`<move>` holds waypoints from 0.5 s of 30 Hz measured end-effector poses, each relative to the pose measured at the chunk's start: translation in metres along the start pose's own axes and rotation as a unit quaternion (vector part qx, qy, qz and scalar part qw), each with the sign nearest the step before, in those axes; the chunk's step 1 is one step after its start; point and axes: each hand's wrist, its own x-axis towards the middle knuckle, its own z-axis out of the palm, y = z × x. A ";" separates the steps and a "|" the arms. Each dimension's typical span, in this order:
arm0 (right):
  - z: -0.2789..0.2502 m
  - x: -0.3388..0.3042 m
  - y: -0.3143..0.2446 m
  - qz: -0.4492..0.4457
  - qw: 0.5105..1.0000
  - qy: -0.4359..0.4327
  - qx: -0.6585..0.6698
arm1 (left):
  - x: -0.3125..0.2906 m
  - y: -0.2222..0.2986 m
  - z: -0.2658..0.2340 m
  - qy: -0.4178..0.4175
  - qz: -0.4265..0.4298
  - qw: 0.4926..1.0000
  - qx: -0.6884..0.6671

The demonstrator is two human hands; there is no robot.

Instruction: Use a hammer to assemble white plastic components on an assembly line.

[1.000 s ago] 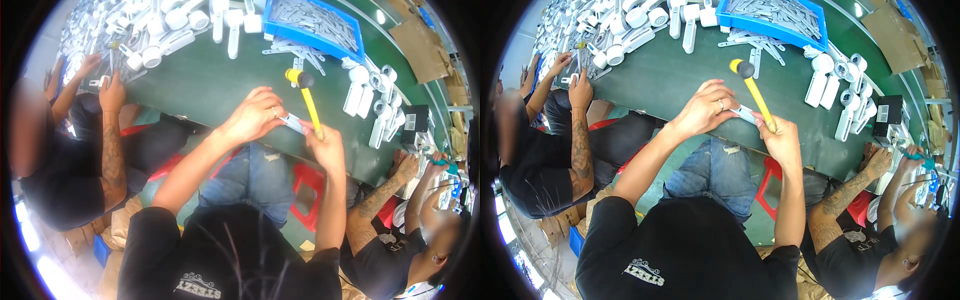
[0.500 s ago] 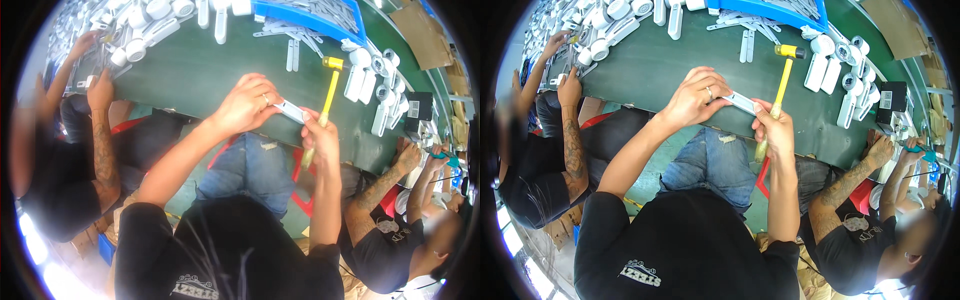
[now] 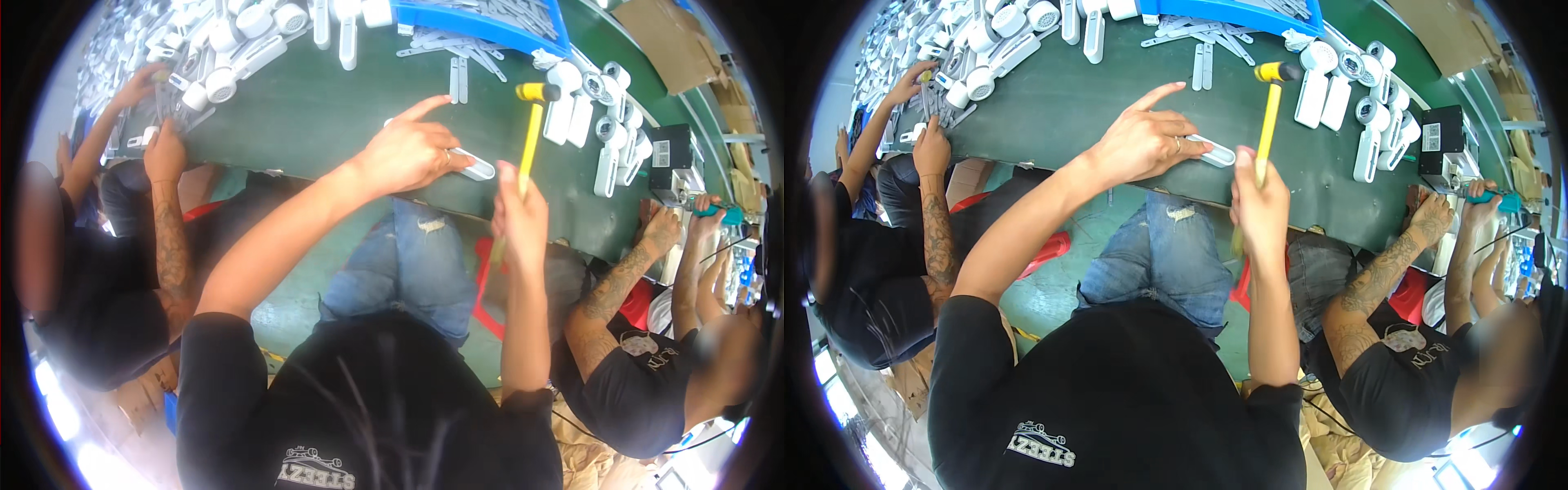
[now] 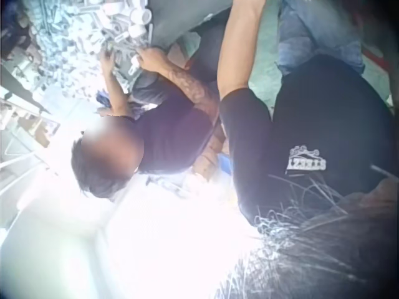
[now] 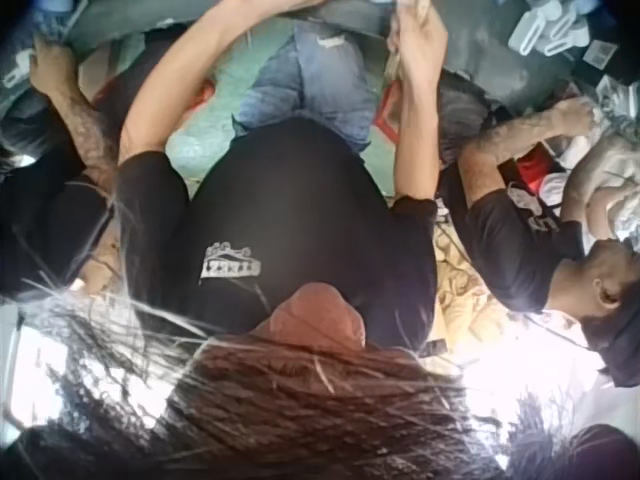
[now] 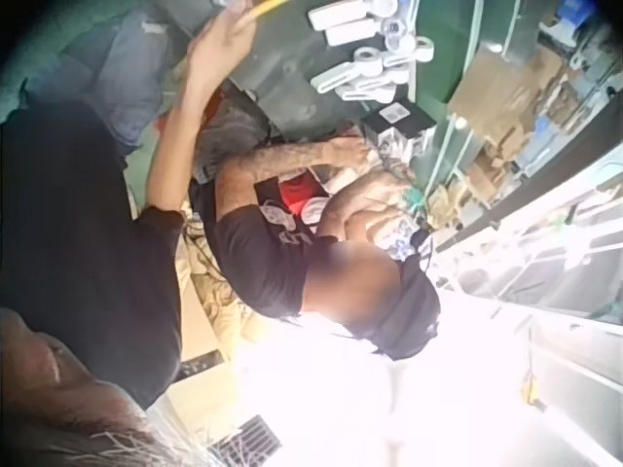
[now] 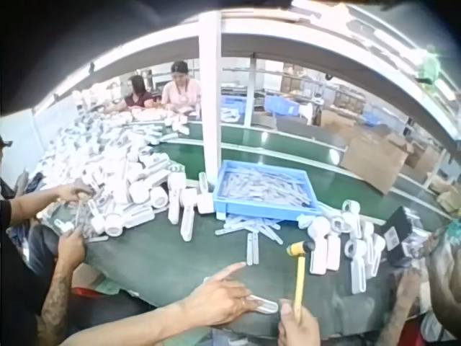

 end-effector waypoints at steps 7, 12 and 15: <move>-0.038 -0.099 0.013 -0.024 0.973 -0.041 -0.227 | 0.000 0.000 -0.001 0.013 0.001 1.000 -0.003; -0.025 -0.117 0.030 -0.090 0.958 0.027 -0.271 | 0.000 0.000 0.000 0.010 -0.003 1.000 0.004; -0.023 -0.103 0.038 -0.069 0.940 -0.007 -0.335 | -0.003 -0.001 0.002 0.004 -0.009 1.000 0.007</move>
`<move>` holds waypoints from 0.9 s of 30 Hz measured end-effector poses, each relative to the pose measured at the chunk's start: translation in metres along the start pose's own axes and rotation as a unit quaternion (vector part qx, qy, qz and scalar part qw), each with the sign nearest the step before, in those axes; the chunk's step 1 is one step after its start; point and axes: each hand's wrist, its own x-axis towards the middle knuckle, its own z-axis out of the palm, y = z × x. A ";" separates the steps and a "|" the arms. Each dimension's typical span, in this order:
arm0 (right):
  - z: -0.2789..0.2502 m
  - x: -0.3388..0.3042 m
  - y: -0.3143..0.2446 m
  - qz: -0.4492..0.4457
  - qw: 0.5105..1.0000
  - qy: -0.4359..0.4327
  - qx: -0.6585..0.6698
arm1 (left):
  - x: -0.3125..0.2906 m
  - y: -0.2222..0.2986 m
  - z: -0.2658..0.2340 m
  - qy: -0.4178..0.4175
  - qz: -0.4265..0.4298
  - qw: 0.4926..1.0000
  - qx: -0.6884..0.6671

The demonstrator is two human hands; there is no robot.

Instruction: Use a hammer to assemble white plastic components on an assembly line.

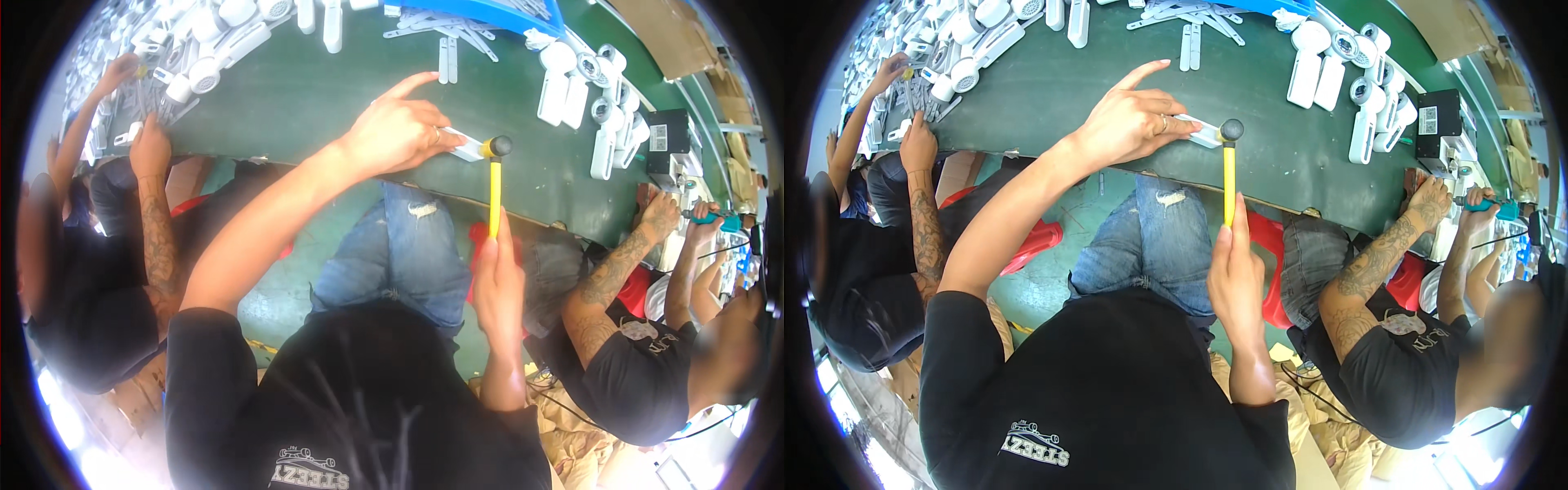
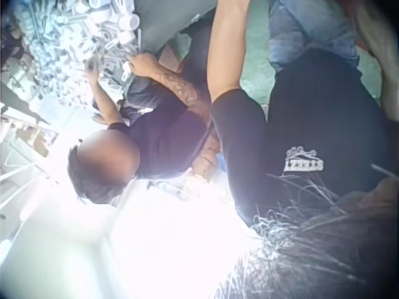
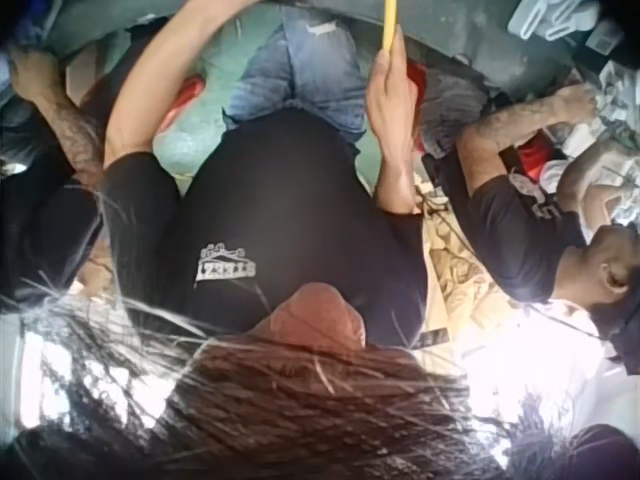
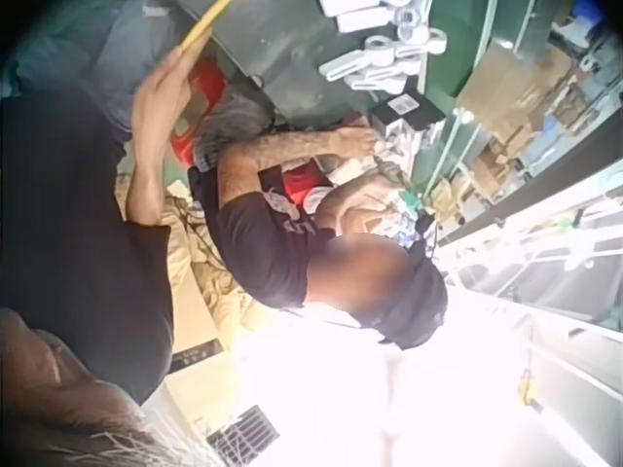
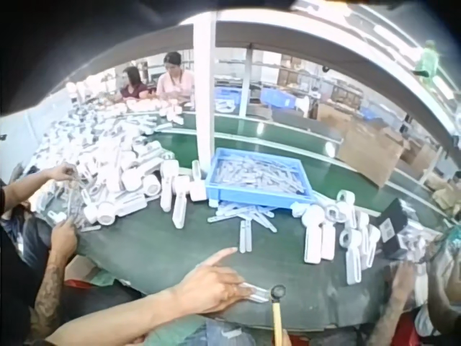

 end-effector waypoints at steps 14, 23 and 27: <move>-0.001 0.000 0.006 0.016 0.996 -0.006 0.084 | 0.008 0.002 -0.008 -0.030 -0.072 0.997 -0.022; -0.018 -0.007 0.016 0.074 0.966 0.032 0.246 | 0.020 0.013 -0.034 -0.135 0.064 0.989 -0.012; -0.014 -0.008 0.016 0.064 0.970 0.006 0.233 | -0.029 0.012 -0.033 -0.007 -0.114 0.988 -0.104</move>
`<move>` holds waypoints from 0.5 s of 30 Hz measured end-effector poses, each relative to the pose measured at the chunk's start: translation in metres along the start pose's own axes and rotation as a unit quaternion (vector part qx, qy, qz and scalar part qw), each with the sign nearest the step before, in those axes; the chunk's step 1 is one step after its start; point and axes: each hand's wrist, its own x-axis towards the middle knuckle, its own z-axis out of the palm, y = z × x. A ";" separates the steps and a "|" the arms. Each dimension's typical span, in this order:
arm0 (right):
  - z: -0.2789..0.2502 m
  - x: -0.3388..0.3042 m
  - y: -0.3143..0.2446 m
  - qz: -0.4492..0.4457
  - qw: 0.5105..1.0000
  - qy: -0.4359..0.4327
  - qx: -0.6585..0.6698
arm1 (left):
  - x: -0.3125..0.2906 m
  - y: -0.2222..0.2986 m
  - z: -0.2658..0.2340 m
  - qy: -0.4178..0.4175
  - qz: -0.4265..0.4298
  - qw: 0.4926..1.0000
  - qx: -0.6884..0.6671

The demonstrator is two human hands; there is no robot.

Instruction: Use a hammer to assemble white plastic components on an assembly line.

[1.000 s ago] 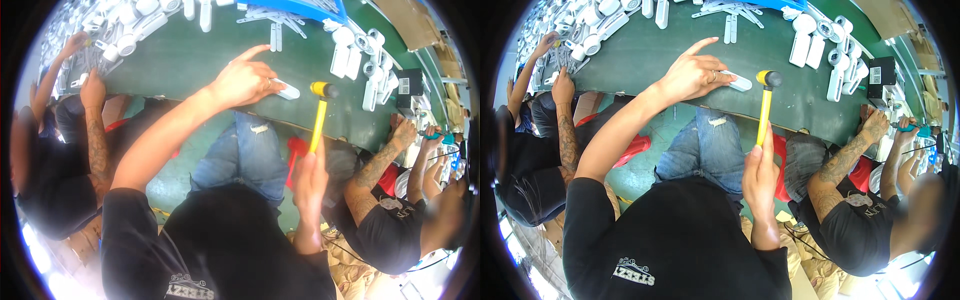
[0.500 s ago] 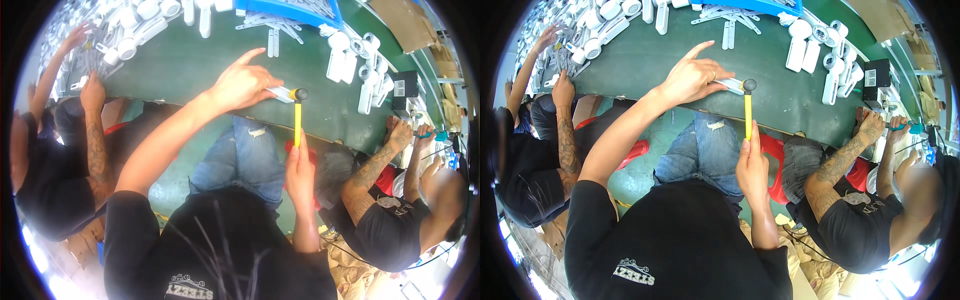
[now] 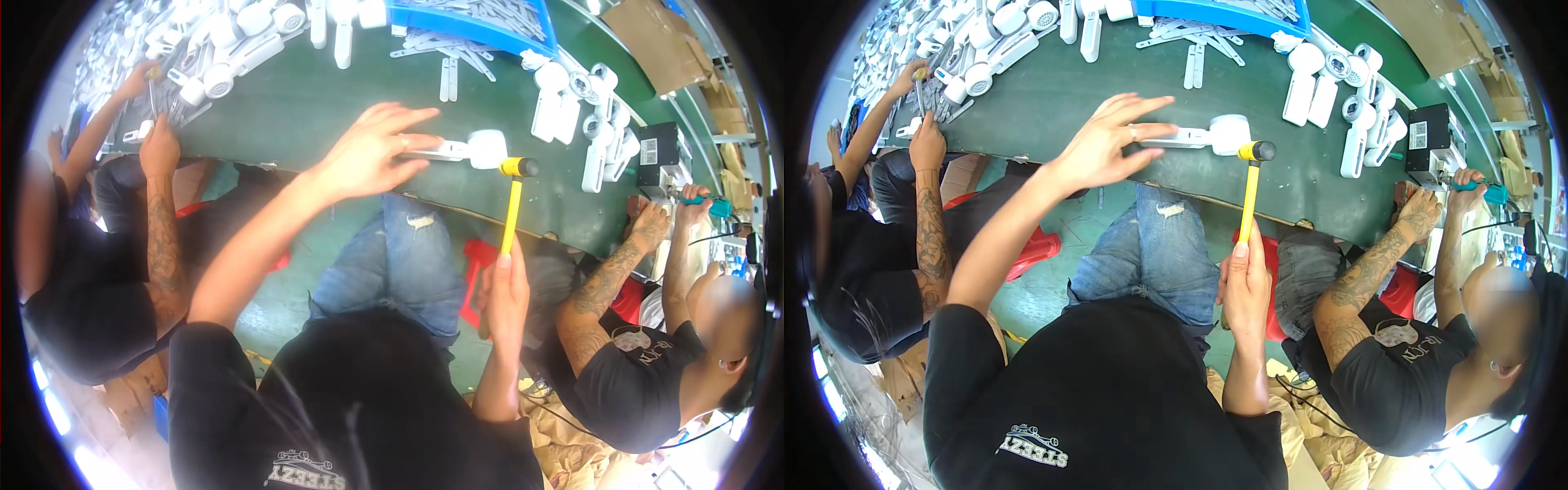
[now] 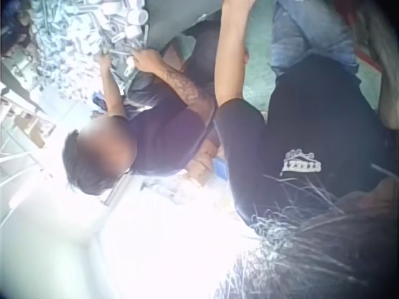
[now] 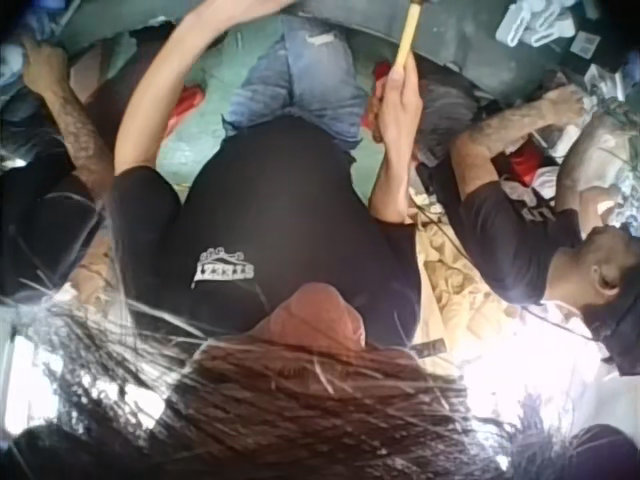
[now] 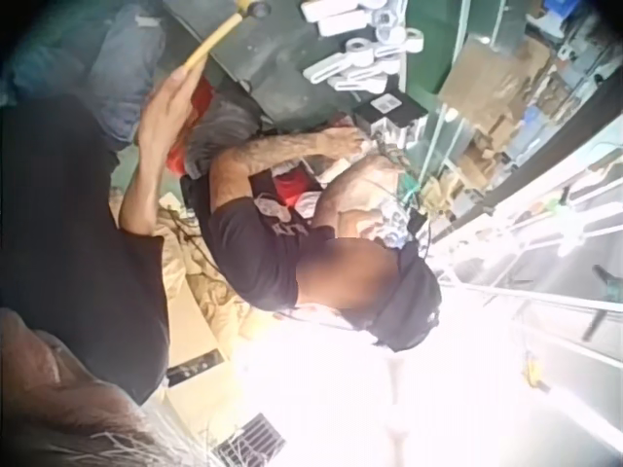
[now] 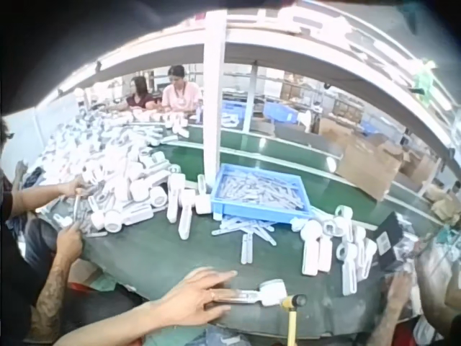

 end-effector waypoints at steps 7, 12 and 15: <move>0.015 -0.005 -0.028 -0.040 0.994 -0.030 -0.095 | -0.022 -0.028 0.036 0.061 -0.038 0.997 -0.004; 0.036 -0.013 -0.041 -0.205 0.955 -0.033 -0.212 | -0.017 -0.015 0.035 0.080 -0.170 0.973 -0.133; 0.057 0.012 -0.034 -0.174 0.948 -0.064 -0.258 | -0.010 -0.011 0.034 0.072 -0.232 0.957 -0.161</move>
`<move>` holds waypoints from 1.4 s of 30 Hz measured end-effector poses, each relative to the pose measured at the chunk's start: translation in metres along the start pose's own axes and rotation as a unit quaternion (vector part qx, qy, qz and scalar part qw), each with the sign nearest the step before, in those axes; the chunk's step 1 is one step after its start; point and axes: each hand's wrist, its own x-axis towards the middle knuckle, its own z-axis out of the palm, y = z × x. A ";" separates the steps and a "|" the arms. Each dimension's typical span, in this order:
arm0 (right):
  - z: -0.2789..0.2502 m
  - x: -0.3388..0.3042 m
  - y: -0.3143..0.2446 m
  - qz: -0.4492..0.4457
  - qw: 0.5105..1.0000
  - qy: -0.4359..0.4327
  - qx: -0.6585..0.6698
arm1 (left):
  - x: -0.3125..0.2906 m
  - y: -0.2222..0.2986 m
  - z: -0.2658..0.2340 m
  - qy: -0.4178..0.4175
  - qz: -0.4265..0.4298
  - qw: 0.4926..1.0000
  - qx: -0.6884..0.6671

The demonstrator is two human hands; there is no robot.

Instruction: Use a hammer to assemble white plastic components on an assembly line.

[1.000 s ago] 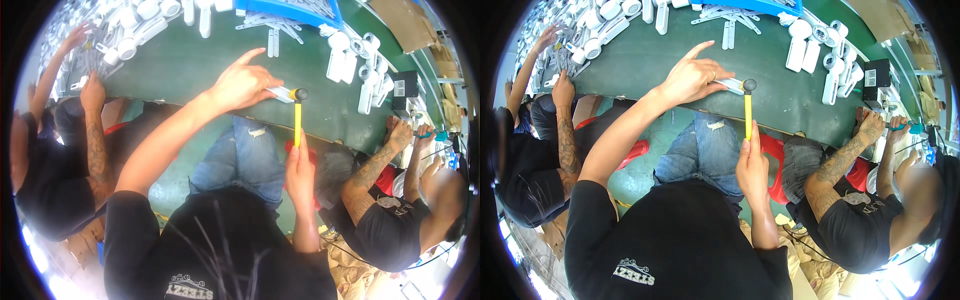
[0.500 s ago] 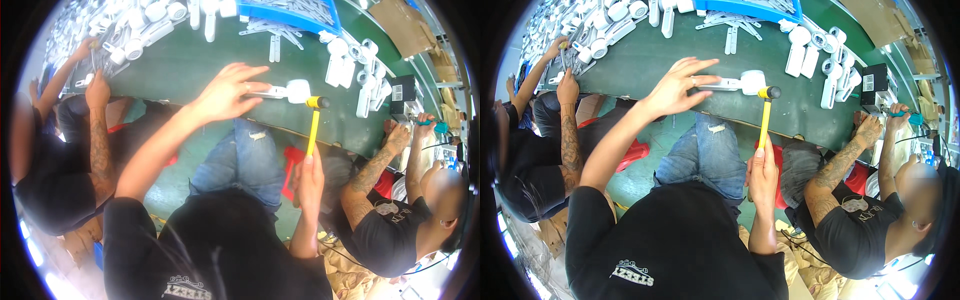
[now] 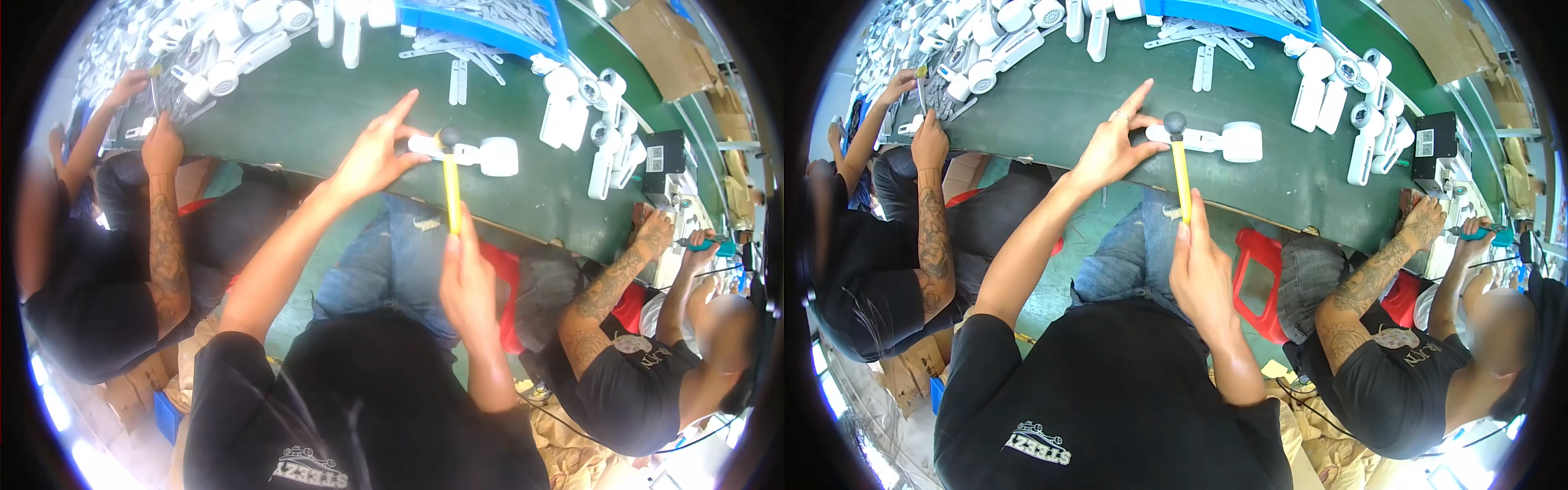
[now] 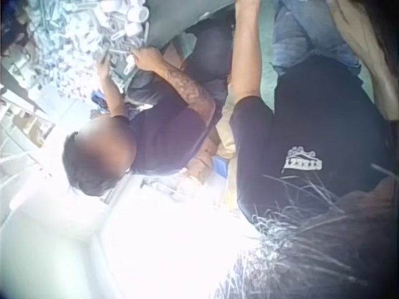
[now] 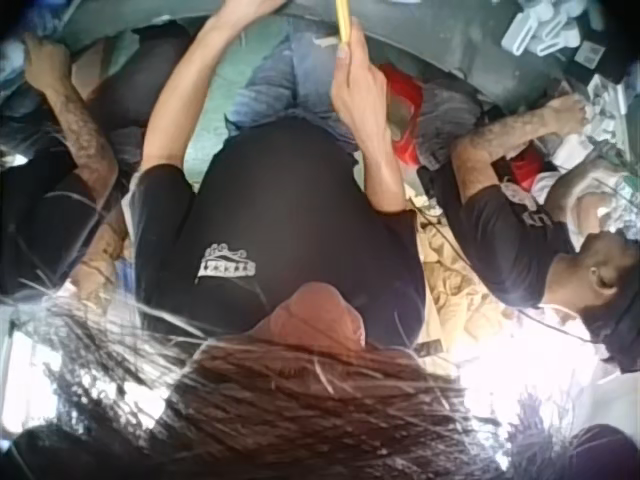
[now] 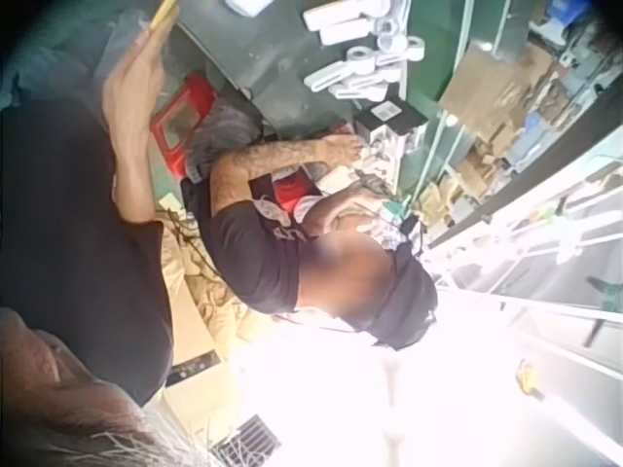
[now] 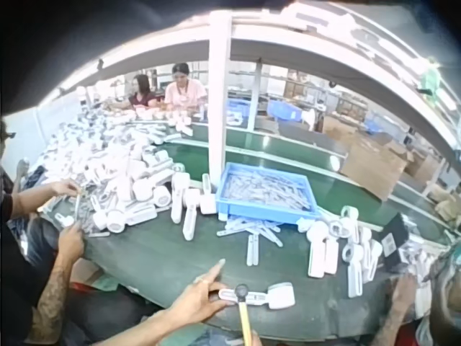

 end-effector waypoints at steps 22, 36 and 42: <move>-0.149 0.101 0.201 0.075 0.861 0.446 -0.233 | -0.037 -0.083 -0.147 0.413 -0.173 0.887 0.116; -0.040 0.084 0.077 -0.059 0.989 0.113 0.070 | 0.084 -0.023 -0.052 0.089 0.157 0.965 0.191; -0.033 0.084 0.094 -0.045 0.973 0.170 0.149 | 0.154 -0.020 -0.002 -0.029 0.057 0.979 0.195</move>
